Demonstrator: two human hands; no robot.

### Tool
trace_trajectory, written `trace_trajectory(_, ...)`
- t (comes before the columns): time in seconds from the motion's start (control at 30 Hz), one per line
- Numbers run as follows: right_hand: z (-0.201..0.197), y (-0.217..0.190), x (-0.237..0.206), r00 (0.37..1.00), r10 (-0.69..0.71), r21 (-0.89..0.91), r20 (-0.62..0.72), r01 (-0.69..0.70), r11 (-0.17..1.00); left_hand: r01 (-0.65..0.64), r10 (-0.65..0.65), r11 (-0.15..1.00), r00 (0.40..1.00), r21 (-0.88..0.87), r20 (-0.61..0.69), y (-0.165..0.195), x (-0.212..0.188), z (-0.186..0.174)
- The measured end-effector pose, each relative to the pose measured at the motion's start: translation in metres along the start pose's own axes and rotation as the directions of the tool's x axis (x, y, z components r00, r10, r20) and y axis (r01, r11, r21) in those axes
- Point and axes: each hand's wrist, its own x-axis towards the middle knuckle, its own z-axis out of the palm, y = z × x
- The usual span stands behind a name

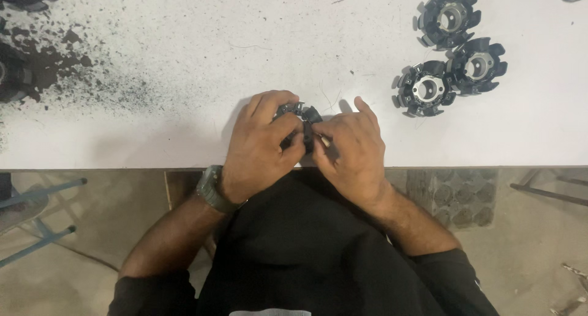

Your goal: The person sits at a white workbench and assembles small black plastic hub components, pressing a small insert into each hub by hand and setting the finished hub in a growing group on the table. They repeatedly pick up unassembled parts from a pile and work on them one at a time.

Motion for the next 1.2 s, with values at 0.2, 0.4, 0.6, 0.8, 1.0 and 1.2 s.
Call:
trace_trajectory(0.2, -0.004, -0.002, 0.006, 1.000, 0.021, 0.061, 0.017, -0.022, 0.998, 0.039, -0.039, 0.999, 0.992, -0.006, -0.118, 0.002, 0.002, 0.011)
trace_trajectory(0.4, -0.003, -0.003, 0.004, 1.000, 0.004, 0.079, -0.015, -0.003, 0.997, 0.033, -0.030, 0.999, 0.994, 0.024, -0.105, -0.002, 0.002, 0.019)
trace_trajectory(0.6, 0.002, -0.005, 0.002, 0.997, -0.066, 0.019, -0.048, 0.067, 0.998, 0.028, -0.028, 1.000, 0.990, 0.001, -0.142, -0.004, -0.005, 0.024)
trace_trajectory(0.8, 0.000, -0.009, 0.001, 0.995, -0.096, -0.065, 0.017, 0.097, 0.993, 0.033, -0.025, 0.998, 0.989, 0.054, -0.144, -0.002, -0.004, 0.023)
trace_trajectory(1.0, -0.006, -0.006, 0.000, 0.997, -0.051, 0.020, -0.060, 0.052, 0.998, 0.057, -0.038, 0.995, 0.976, 0.083, -0.215, 0.005, -0.002, -0.014)
trace_trajectory(1.2, 0.003, -0.002, -0.002, 0.994, 0.041, 0.111, -0.098, -0.030, 0.993, -0.055, 0.052, 0.992, 0.998, 0.114, 0.031, 0.000, 0.010, -0.019)
